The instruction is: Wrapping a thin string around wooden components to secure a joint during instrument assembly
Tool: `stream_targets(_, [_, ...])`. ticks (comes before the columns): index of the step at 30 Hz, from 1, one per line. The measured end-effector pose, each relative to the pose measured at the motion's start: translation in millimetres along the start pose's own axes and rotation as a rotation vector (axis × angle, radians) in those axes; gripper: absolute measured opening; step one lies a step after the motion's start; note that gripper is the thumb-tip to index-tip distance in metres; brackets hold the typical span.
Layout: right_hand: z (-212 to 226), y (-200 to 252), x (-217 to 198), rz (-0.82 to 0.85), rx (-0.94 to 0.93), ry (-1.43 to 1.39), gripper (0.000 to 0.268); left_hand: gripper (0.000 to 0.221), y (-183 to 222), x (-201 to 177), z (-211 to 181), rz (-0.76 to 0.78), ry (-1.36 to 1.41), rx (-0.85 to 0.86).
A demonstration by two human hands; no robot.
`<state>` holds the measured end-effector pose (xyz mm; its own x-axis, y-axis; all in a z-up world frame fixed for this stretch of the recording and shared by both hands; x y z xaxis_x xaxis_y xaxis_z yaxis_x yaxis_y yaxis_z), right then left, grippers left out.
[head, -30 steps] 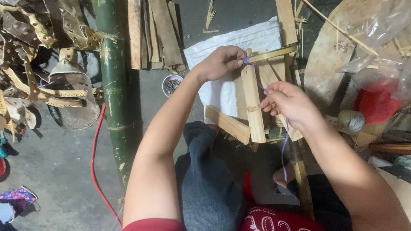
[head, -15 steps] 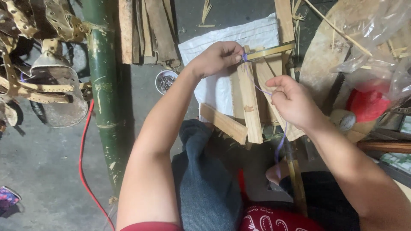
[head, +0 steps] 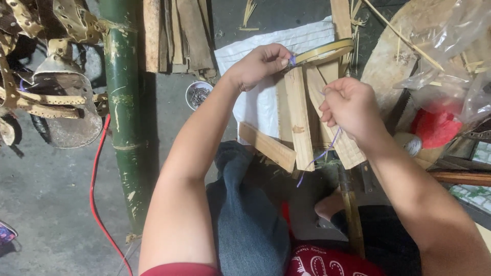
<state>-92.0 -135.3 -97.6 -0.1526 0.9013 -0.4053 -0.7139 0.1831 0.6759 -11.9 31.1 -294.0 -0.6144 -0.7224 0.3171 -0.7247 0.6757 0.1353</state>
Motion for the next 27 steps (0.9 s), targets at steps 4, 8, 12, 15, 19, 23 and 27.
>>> stream_targets(4, [1, -3, -1, -0.028, 0.011, -0.055, 0.020, 0.008, 0, -1, 1, -0.006, 0.015, -0.023])
stream_targets(8, [-11, -23, 3, 0.012, -0.023, -0.078, 0.023, 0.005, 2, 0, -1, 0.001, 0.073, -0.057])
stream_targets(12, [-9, -38, 17, -0.001, 0.004, -0.010, 0.025, 0.009, 2, 0, -1, 0.012, 0.073, -0.039])
stream_targets(15, [-23, -58, 28, 0.006, 0.007, -0.083, 0.028, 0.009, 1, 0, -1, 0.003, 0.080, -0.062])
stream_targets(19, [-25, -63, 36, 0.036, -0.021, -0.098, 0.029, 0.013, 1, -1, -2, -0.022, 0.078, -0.063])
stream_targets(23, [-23, -66, 36, 0.041, -0.049, -0.035, 0.028, 0.014, 1, 1, -1, -0.020, 0.167, -0.085])
stream_targets(27, [-11, -56, 37, 0.046, -0.037, 0.025, 0.027, 0.014, 2, 2, -3, -0.037, 0.155, -0.076])
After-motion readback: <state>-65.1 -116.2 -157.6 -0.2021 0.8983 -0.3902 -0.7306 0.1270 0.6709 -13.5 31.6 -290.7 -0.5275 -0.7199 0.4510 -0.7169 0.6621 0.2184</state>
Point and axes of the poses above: each hand's wrist, its own y-axis away from the middle knuckle, its own x-axis out of the palm, z = x × y, the point moved 4 cm from there along -y, towards the middle knuckle, and after that the axes turned 10 degrees about -y, right-handed, at the moved point
